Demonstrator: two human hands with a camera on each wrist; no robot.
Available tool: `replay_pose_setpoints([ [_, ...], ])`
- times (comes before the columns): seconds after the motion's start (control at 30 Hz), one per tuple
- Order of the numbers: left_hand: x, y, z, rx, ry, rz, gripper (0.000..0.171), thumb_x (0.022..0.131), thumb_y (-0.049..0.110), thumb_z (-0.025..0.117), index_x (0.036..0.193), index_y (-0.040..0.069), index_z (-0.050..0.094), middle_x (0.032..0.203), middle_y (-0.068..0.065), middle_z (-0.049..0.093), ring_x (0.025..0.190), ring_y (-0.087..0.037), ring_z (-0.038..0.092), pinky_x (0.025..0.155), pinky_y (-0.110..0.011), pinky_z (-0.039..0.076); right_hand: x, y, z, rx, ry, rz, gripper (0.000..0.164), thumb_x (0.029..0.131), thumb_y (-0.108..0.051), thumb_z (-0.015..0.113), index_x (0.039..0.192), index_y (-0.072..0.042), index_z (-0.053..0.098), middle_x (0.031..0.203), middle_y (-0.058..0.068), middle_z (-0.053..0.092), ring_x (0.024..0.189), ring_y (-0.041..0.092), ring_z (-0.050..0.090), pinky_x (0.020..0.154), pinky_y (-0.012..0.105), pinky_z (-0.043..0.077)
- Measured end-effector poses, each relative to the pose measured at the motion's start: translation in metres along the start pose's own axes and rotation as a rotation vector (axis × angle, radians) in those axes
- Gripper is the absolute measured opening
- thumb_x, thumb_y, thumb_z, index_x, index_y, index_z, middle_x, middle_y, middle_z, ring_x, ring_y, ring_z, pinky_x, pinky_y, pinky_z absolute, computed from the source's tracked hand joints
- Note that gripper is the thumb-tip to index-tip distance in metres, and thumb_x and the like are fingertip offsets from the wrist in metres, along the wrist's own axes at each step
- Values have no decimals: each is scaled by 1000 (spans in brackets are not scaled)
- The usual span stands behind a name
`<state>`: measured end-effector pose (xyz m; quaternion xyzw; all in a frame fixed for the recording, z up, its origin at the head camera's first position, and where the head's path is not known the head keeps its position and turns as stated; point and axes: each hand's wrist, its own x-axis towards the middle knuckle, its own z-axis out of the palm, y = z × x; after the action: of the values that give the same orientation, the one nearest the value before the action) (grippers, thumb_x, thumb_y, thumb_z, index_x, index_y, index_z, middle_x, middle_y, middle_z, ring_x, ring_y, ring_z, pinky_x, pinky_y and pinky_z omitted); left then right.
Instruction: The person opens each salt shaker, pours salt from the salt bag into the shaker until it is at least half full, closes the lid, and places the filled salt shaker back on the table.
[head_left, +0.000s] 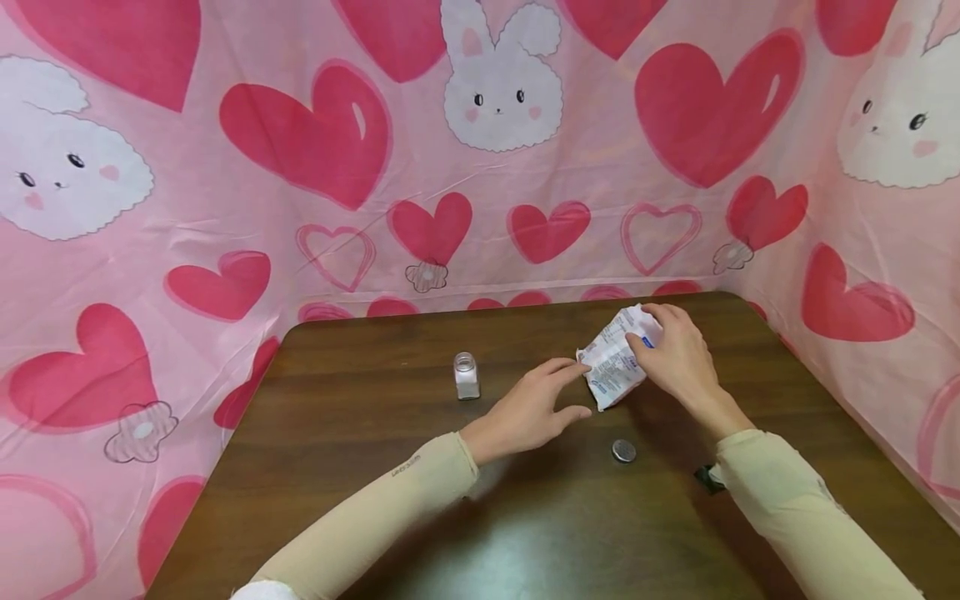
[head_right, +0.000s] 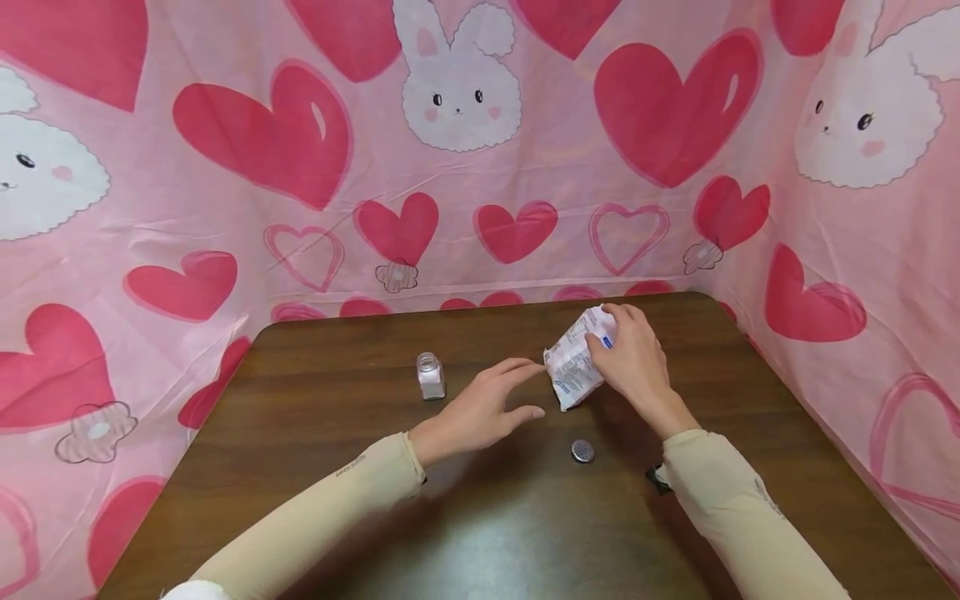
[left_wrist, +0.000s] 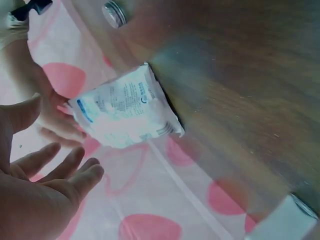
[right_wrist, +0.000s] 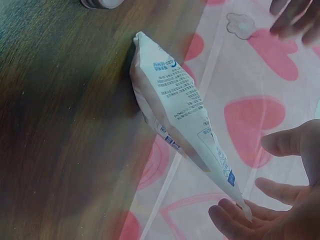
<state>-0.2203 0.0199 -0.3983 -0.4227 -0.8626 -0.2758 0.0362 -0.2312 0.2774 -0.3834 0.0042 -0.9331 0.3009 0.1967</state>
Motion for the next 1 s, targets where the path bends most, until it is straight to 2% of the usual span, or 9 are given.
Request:
replay_pose_setpoints([
  [0.17,-21,-7,-11,-22,27,-3,48,103,29,72,145,10,61,142,-5,60,130,-16,58,111,-29,43,0,3,-2,-6,-4,-3,53,95,-23,72,140,3,60,146,31,52,132,54,49,103,71,39],
  [0.3,-33,-14,-20,-39,63,-19,42,102,27,73,140,10,64,139,-4,62,129,-16,59,110,-31,44,0,0,-3,-4,1,-19,50,96,-23,72,138,2,61,144,30,53,131,53,50,103,71,40],
  [0.67,-55,-25,-33,-98,141,-60,33,97,20,80,126,6,72,125,-6,69,119,-22,65,105,-36,49,-6,-11,-4,29,68,-104,35,94,-17,73,121,5,71,137,28,57,126,52,53,105,68,38],
  [0.8,-61,-27,-36,-81,168,-63,29,96,19,80,122,7,73,122,-5,70,116,-20,66,104,-36,50,-10,-16,-2,51,79,-142,31,92,-14,74,116,5,73,134,29,59,126,52,52,105,67,37],
  [1.0,-73,-33,-43,-88,180,-112,26,97,22,79,121,12,75,121,1,69,114,-17,66,100,-37,52,-18,-21,0,63,77,-186,25,91,-10,74,110,5,74,124,29,64,122,51,56,103,64,41],
])
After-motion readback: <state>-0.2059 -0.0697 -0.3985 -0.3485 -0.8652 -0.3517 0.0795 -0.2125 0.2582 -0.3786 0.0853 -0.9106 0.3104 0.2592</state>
